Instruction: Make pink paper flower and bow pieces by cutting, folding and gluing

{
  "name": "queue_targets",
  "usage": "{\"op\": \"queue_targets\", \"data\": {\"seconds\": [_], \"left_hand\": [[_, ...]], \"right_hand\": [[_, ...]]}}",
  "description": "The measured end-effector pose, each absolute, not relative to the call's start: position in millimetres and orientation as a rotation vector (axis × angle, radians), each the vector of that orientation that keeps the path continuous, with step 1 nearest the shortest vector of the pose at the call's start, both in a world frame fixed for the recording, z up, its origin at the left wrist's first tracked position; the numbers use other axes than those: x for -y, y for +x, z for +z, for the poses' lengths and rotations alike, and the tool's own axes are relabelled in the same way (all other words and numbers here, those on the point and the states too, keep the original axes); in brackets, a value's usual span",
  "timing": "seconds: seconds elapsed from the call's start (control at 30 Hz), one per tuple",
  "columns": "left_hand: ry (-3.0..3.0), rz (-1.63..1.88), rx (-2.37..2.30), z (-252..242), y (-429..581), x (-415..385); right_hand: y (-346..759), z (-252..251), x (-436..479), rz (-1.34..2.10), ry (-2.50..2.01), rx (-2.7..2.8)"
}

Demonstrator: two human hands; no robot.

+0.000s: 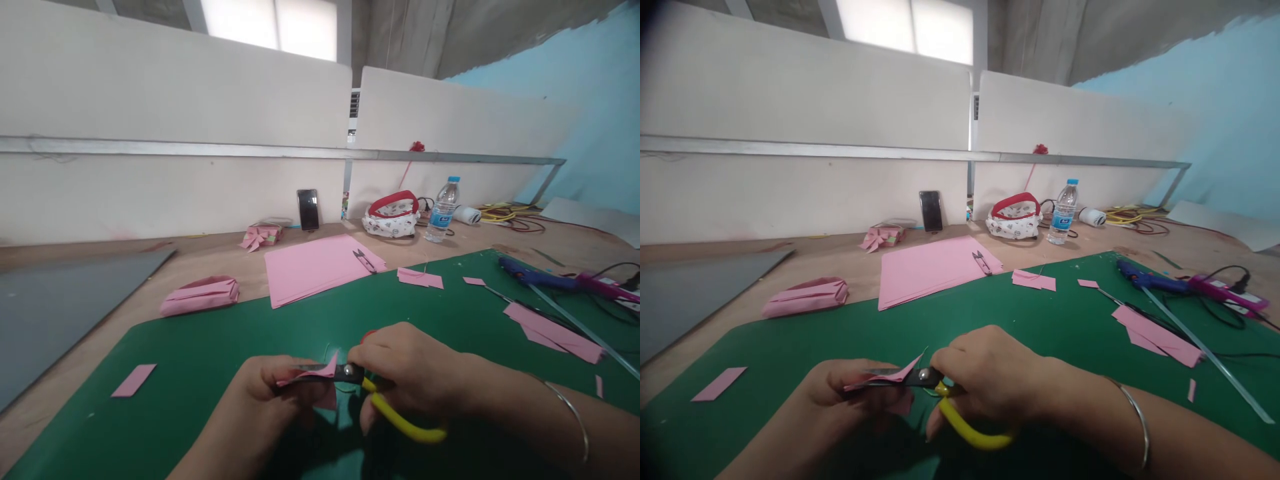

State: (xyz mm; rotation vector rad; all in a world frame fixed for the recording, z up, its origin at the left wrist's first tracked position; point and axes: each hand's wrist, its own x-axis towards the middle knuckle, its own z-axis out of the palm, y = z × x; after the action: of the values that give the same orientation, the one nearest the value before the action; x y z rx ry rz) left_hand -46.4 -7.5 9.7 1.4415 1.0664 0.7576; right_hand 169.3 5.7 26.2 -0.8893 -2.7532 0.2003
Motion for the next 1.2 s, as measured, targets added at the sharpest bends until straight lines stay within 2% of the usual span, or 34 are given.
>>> {"op": "queue_targets", "data": {"seconds": [0.23, 1.2], "left_hand": [[1.413, 0.775, -1.085, 6.3, -43.1, 7.7], [1.433, 0.651, -1.099, 13.5, -43.3, 8.2]], "right_hand": [[172.6, 25.4, -9.4, 0.07, -0.84, 2.794], [176.0, 21.1, -9.6, 0.017, -0.788, 2.826]]}}
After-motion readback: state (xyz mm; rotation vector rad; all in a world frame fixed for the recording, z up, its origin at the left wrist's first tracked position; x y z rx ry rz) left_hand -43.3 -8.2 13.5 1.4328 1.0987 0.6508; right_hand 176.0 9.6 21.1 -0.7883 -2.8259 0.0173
